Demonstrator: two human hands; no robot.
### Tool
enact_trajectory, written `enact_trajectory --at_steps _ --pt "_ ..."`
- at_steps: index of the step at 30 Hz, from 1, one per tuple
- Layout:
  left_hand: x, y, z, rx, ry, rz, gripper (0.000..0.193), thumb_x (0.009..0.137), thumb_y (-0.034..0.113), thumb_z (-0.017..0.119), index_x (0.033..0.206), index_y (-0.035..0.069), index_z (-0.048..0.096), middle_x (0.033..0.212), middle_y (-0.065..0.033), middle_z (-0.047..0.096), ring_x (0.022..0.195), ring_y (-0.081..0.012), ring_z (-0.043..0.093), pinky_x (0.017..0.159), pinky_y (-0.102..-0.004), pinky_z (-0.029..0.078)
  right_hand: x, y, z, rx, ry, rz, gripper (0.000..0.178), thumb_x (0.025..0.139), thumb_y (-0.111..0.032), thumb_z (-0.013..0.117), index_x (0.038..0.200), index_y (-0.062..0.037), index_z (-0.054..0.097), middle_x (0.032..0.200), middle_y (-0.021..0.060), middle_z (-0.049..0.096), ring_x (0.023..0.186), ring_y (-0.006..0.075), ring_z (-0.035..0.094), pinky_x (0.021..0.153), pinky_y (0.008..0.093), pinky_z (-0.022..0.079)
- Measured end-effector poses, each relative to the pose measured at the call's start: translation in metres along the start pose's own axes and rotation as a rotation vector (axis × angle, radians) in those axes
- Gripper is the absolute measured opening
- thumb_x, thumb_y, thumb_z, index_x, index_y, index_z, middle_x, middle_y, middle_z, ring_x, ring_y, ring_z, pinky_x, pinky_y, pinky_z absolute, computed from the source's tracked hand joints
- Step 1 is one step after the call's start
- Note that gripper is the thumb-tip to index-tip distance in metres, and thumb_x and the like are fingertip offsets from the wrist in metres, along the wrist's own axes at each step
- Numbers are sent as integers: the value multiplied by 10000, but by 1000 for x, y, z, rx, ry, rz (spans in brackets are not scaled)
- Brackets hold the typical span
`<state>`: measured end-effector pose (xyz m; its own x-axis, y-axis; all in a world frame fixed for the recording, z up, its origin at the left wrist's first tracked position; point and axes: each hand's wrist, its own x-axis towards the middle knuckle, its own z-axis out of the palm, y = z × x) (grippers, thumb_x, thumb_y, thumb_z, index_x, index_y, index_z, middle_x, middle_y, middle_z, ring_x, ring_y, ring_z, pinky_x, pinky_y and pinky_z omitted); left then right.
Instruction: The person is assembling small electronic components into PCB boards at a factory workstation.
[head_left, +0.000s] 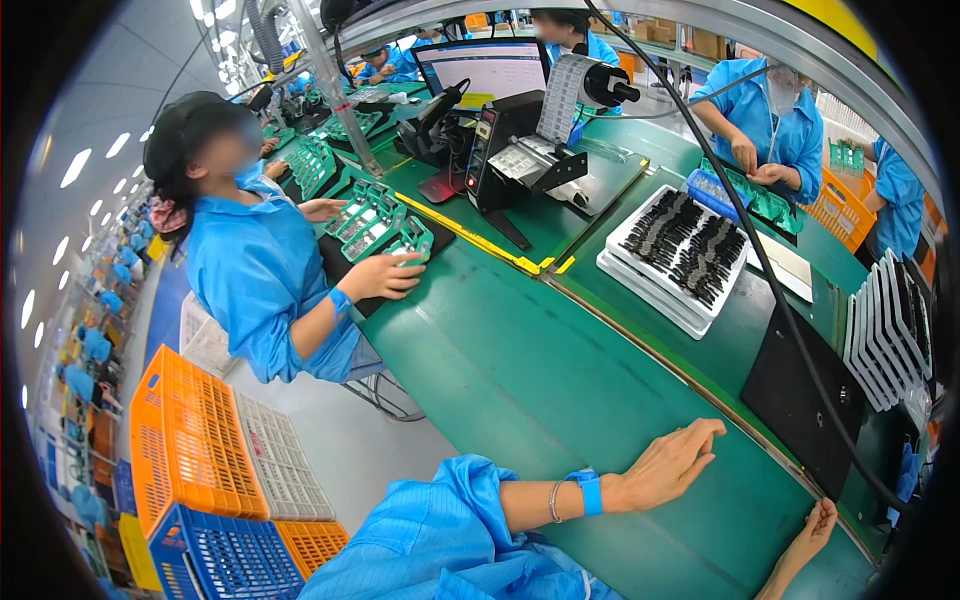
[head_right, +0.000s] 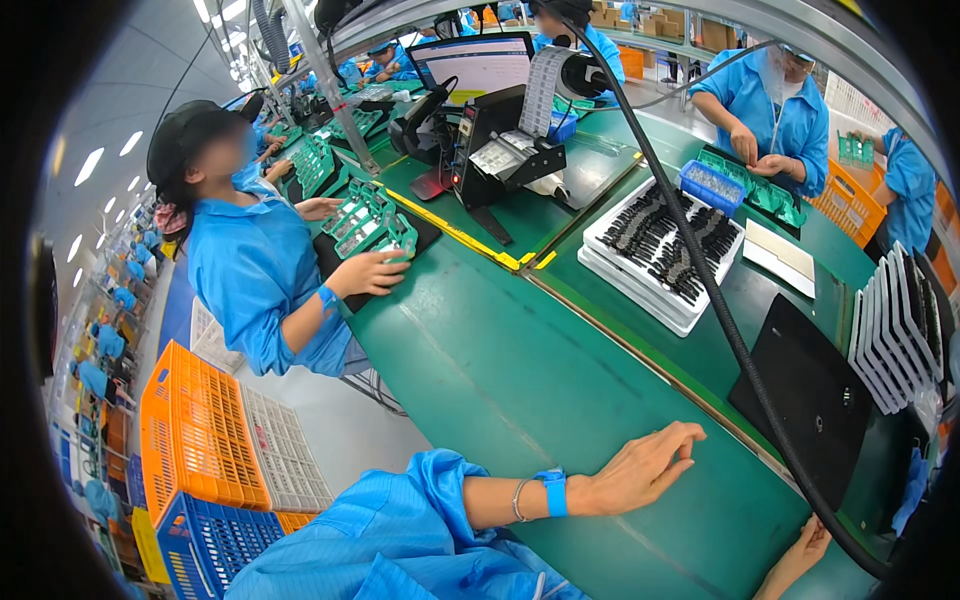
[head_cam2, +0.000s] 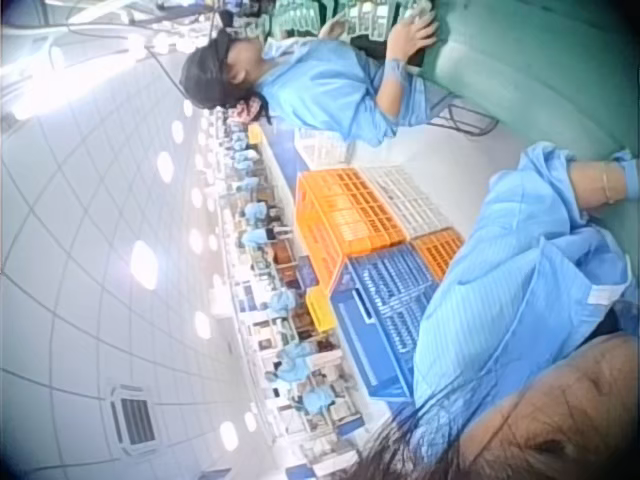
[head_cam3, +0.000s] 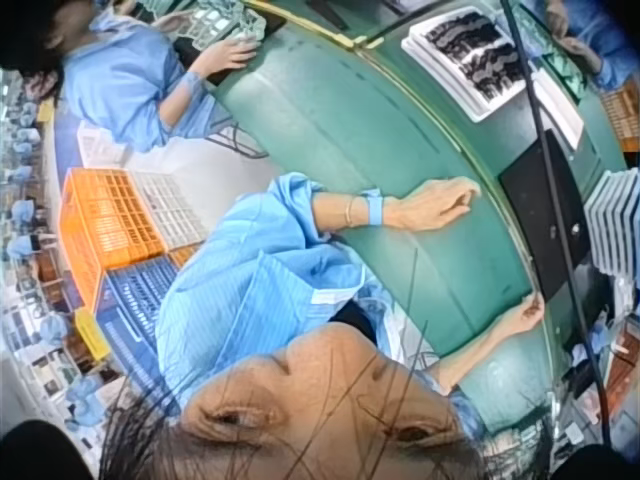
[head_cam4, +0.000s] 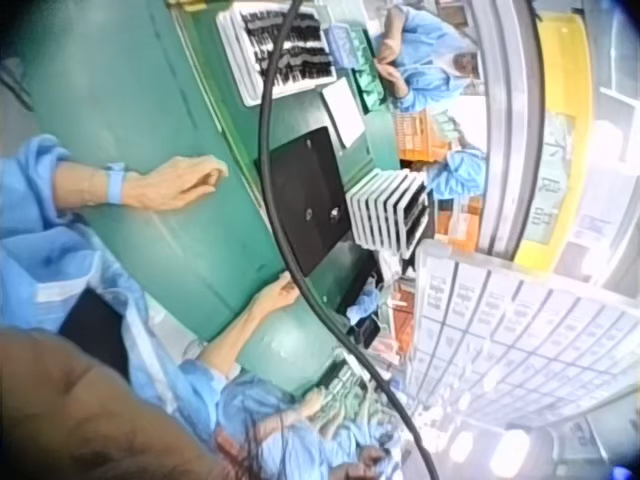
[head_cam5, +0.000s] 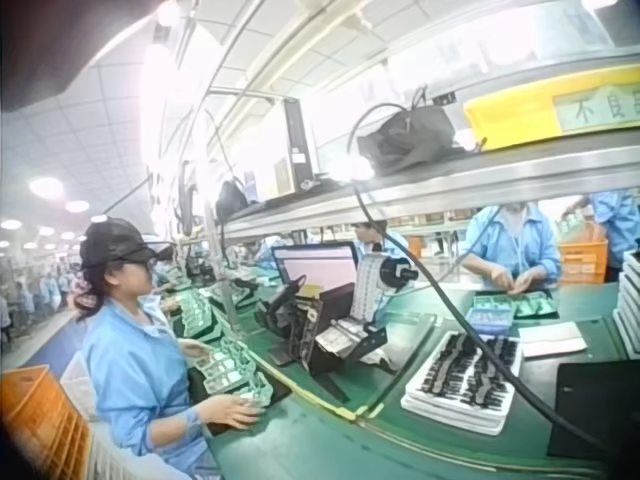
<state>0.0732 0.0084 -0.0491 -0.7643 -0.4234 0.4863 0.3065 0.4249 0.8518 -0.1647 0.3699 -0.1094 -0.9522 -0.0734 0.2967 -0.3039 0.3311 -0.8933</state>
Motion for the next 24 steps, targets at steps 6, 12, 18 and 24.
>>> enact_trajectory --at_steps 6,12,18,24 --pt "-1 -7 -10 204 -78 142 215 993 87 754 1156 44 622 999 -88 618 954 -322 621 856 -461 502 1 -1 1 12 18 -10 326 1141 -125 589 1420 42 615 1248 70 674 1142 135 633 994 279 488" --pt "-10 41 -52 191 2 56 252 1001 161 771 1187 36 656 1109 -120 665 1064 -331 630 998 -460 498 -4 3 7 14 -13 -37 343 1138 -109 576 1443 45 601 1261 85 671 1157 161 632 1019 302 487" --pt "2 58 -156 547 286 -87 342 1045 114 678 1358 -3 603 1305 -211 646 1246 -408 608 1094 -481 474 -10 -3 -3 9 29 -44 303 1134 -169 610 1387 -4 635 1269 44 659 1189 137 616 1045 275 474" --pt "4 -57 -307 1133 412 -143 540 1096 316 633 1426 -106 565 1406 -347 606 1330 -495 560 1156 -549 431 -11 -9 -1 13 -4 -39 259 1091 -153 683 1315 -24 664 1177 28 679 1103 127 634 1007 279 505"
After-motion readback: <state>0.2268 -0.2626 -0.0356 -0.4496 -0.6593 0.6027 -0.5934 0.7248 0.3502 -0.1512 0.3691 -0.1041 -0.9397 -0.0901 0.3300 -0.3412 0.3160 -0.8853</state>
